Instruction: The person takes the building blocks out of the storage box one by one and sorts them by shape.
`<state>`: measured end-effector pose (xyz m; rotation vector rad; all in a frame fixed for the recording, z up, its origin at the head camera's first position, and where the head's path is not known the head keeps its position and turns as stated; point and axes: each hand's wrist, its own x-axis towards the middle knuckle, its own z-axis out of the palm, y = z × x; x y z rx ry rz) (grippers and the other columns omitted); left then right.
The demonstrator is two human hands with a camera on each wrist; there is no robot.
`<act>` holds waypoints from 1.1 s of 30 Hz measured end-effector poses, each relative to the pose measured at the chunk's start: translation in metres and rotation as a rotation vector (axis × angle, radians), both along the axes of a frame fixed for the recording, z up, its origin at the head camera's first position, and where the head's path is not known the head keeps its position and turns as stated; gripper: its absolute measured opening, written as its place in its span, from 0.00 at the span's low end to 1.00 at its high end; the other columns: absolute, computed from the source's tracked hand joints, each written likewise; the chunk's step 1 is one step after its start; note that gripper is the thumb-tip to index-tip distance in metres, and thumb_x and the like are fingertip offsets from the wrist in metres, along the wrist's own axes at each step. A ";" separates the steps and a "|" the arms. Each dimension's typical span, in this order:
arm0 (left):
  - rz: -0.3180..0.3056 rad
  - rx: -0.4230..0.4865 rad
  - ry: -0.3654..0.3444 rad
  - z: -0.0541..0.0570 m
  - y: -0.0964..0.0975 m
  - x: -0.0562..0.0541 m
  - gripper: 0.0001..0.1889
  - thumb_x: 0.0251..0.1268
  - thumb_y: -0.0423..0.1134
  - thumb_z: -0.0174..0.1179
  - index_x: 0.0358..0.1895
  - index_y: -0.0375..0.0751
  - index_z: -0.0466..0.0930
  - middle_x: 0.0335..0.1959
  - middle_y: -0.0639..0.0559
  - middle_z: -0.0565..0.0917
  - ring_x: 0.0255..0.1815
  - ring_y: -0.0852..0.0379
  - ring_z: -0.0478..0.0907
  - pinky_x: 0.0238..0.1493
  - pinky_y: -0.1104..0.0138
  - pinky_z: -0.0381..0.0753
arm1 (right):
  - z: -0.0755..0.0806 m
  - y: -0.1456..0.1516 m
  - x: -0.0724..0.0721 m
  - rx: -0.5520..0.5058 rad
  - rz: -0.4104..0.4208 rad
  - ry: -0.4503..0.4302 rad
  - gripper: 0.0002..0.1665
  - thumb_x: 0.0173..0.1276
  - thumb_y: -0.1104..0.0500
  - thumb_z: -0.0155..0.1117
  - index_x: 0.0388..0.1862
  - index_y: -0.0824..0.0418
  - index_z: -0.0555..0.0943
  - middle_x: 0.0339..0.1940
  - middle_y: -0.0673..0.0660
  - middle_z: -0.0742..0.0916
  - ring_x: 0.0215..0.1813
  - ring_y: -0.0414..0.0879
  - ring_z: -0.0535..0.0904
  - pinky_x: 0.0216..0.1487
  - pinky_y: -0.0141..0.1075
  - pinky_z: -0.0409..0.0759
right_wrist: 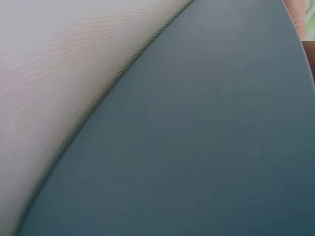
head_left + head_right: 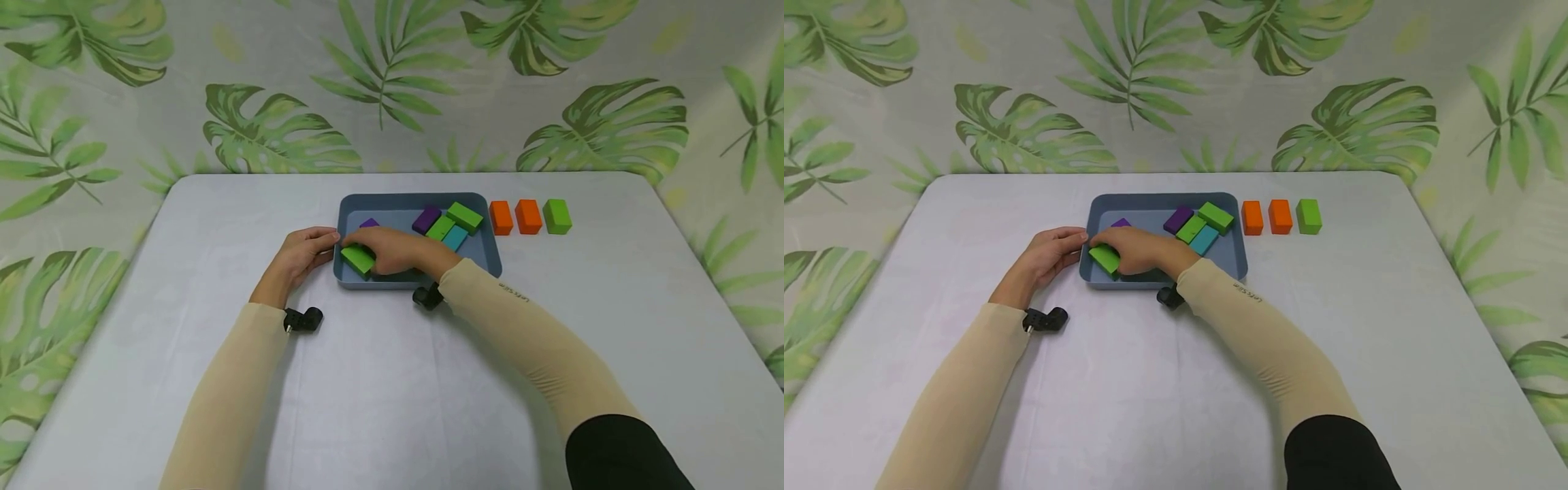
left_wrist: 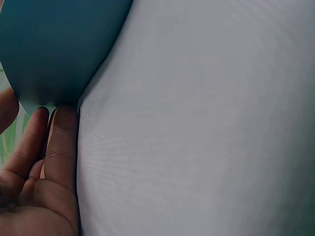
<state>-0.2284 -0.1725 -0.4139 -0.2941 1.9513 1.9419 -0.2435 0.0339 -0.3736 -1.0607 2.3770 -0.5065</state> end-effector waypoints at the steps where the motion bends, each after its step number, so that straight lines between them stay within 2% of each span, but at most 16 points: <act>1: 0.001 0.002 0.001 0.000 0.000 0.000 0.23 0.74 0.37 0.56 0.68 0.32 0.70 0.61 0.46 0.76 0.57 0.63 0.77 0.69 0.67 0.77 | 0.000 0.000 0.000 0.001 -0.002 0.001 0.39 0.65 0.69 0.61 0.75 0.58 0.65 0.74 0.55 0.72 0.72 0.47 0.67 0.79 0.43 0.65; 8: -0.002 -0.005 0.005 -0.001 0.000 0.000 0.23 0.74 0.38 0.56 0.68 0.32 0.70 0.61 0.46 0.76 0.57 0.62 0.77 0.67 0.69 0.79 | 0.002 0.004 -0.001 -0.001 -0.026 -0.009 0.39 0.66 0.66 0.62 0.76 0.57 0.64 0.75 0.55 0.71 0.72 0.48 0.68 0.78 0.43 0.66; 14: 0.003 -0.011 0.001 -0.001 0.000 0.000 0.23 0.74 0.38 0.57 0.68 0.32 0.71 0.61 0.47 0.76 0.59 0.62 0.76 0.66 0.69 0.79 | 0.009 0.015 -0.007 -0.045 -0.054 -0.007 0.41 0.65 0.64 0.66 0.76 0.56 0.63 0.74 0.55 0.71 0.68 0.48 0.69 0.76 0.44 0.69; 21: 0.002 -0.005 0.002 -0.002 0.000 -0.002 0.24 0.73 0.38 0.58 0.67 0.32 0.71 0.57 0.50 0.77 0.56 0.63 0.77 0.65 0.70 0.80 | 0.021 0.033 -0.007 -0.099 -0.122 -0.001 0.43 0.64 0.62 0.69 0.77 0.54 0.63 0.75 0.53 0.70 0.72 0.50 0.69 0.75 0.47 0.71; 26: 0.008 -0.013 0.001 -0.002 -0.001 -0.003 0.24 0.73 0.38 0.57 0.67 0.32 0.70 0.61 0.47 0.77 0.57 0.63 0.77 0.67 0.68 0.78 | 0.026 0.047 -0.009 -0.118 -0.170 -0.001 0.43 0.64 0.61 0.68 0.76 0.52 0.63 0.75 0.52 0.70 0.70 0.50 0.70 0.69 0.47 0.77; 33: 0.004 -0.010 -0.004 -0.002 0.000 -0.002 0.23 0.74 0.38 0.57 0.67 0.31 0.70 0.66 0.43 0.74 0.59 0.60 0.76 0.71 0.64 0.76 | 0.029 0.082 -0.014 -0.146 -0.249 0.011 0.43 0.62 0.62 0.70 0.75 0.53 0.64 0.70 0.56 0.73 0.65 0.55 0.73 0.66 0.49 0.78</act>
